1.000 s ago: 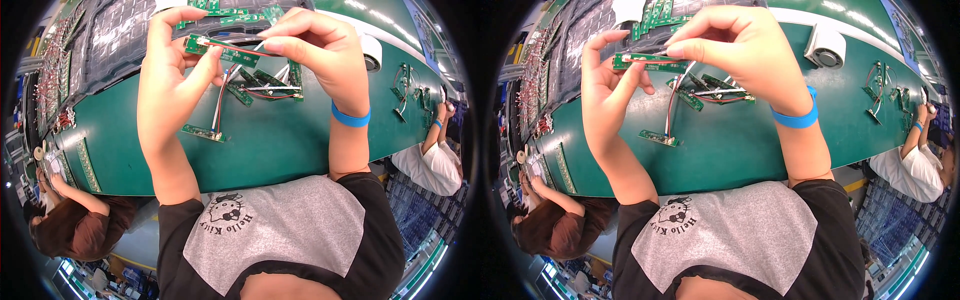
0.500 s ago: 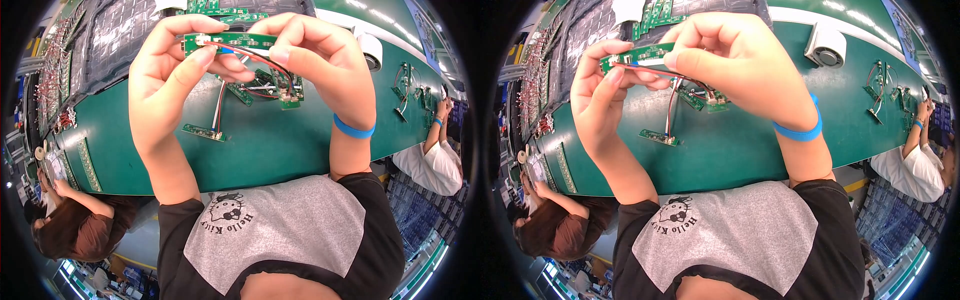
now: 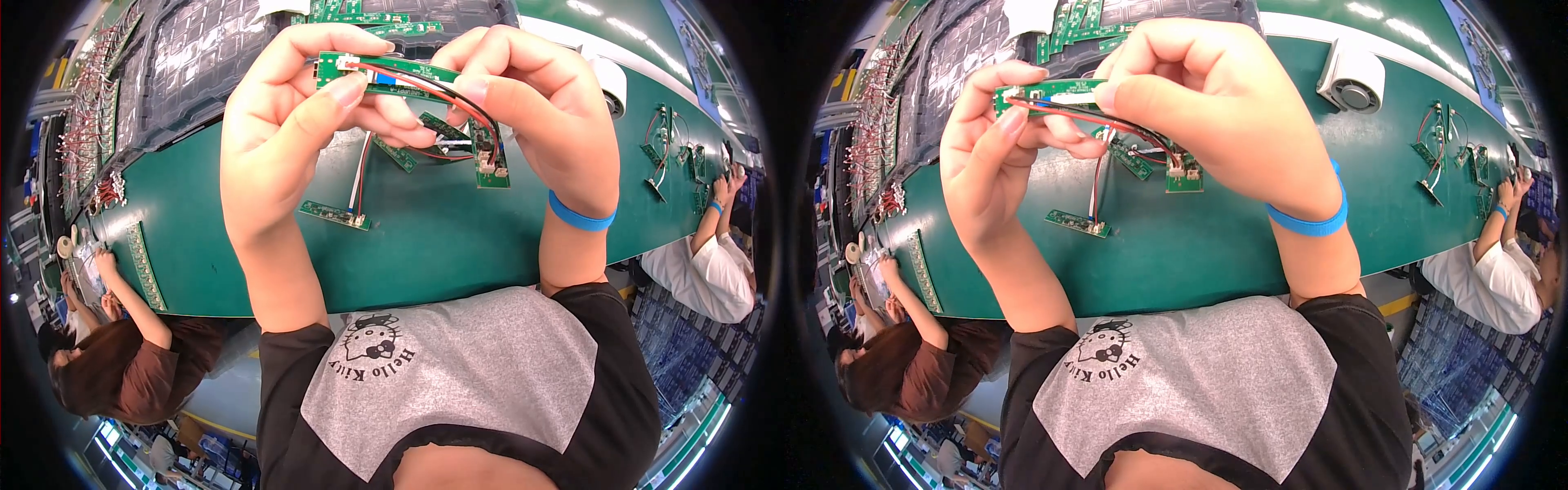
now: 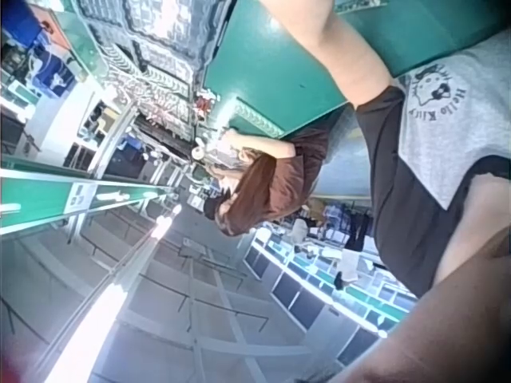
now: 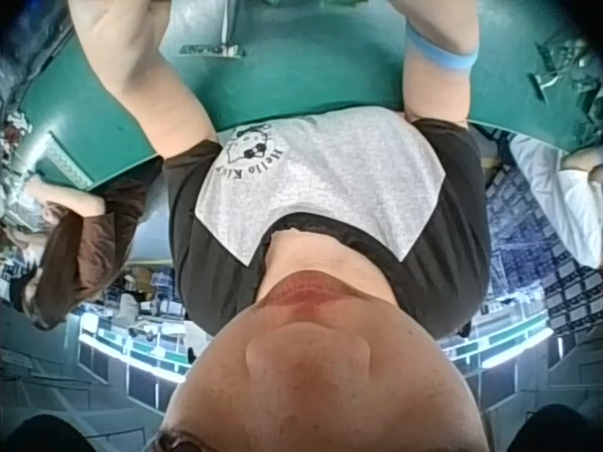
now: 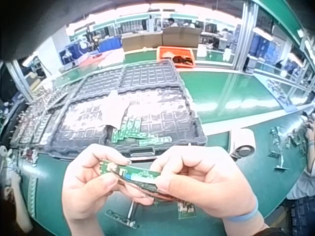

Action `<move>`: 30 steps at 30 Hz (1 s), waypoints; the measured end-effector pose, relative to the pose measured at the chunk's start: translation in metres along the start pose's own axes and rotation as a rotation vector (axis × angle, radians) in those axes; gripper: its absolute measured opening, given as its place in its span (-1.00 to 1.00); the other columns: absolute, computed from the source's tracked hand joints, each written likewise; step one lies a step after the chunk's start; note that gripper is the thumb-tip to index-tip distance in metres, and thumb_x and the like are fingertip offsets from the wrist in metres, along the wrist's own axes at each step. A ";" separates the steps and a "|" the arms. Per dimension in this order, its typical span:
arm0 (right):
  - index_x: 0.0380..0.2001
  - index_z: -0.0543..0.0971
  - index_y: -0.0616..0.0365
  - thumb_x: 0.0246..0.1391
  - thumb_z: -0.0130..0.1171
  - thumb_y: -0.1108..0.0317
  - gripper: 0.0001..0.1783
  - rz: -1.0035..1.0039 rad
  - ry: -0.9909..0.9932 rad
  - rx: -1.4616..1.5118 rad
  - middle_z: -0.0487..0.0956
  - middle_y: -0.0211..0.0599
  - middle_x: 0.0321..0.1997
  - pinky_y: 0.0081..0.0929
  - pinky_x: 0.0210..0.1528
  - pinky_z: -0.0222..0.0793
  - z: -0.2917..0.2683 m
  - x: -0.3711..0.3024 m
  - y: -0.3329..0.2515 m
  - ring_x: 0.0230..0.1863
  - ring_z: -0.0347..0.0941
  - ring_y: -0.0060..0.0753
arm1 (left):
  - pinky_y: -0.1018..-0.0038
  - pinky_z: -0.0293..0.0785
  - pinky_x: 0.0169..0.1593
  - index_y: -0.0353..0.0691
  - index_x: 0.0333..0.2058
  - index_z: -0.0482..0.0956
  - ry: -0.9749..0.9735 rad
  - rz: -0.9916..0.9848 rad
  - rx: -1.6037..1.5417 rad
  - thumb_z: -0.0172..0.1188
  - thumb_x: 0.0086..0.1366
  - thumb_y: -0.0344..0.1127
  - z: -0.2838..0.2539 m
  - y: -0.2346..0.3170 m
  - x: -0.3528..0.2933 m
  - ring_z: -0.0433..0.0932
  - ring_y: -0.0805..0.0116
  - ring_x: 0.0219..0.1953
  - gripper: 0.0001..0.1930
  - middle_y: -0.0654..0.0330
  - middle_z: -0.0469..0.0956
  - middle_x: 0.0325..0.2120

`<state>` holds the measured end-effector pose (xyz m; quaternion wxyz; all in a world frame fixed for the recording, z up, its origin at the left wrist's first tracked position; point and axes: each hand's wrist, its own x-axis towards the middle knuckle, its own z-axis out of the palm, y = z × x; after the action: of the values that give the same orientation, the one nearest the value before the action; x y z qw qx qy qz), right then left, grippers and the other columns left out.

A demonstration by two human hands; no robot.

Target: The person connects wire harnesses to circuit boards by hand, aligns the wires along each board, and places the assembled boards on the table.

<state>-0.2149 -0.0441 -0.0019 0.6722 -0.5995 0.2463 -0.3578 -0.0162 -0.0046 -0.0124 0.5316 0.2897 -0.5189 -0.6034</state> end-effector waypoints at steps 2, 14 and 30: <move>-0.54 0.41 0.26 0.02 -0.02 0.46 -0.88 -0.020 0.010 -0.020 0.46 -0.20 -0.30 -0.66 -0.29 0.23 0.000 0.000 0.002 -0.39 0.33 -0.62 | 0.29 0.47 -0.17 -0.54 -0.07 0.16 -0.004 0.000 0.001 -0.16 0.20 -0.49 0.000 -0.001 0.000 0.56 -0.03 -0.38 -0.67 -0.11 0.49 -0.43; -0.55 0.41 0.26 0.02 -0.02 0.44 -0.86 -0.022 0.035 -0.047 0.46 -0.21 -0.31 -0.65 -0.31 0.24 -0.002 0.001 0.004 -0.40 0.33 -0.61 | 0.27 0.47 -0.17 -0.52 -0.07 0.16 0.005 -0.006 0.004 -0.17 0.21 -0.48 0.001 -0.002 0.001 0.56 -0.04 -0.37 -0.68 -0.11 0.49 -0.44; -0.56 0.42 0.26 -0.01 -0.03 0.46 -0.88 -0.003 0.069 -0.079 0.47 -0.24 -0.34 -0.67 -0.34 0.23 0.001 0.002 0.003 -0.43 0.32 -0.62 | 0.29 0.46 -0.17 -0.50 -0.07 0.17 -0.003 0.010 0.041 -0.17 0.22 -0.47 0.001 -0.003 0.001 0.56 -0.05 -0.37 -0.68 -0.11 0.49 -0.44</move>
<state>-0.2123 -0.0450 -0.0042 0.6387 -0.6131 0.2822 -0.3695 -0.0187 -0.0056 -0.0148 0.5279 0.2972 -0.5333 -0.5904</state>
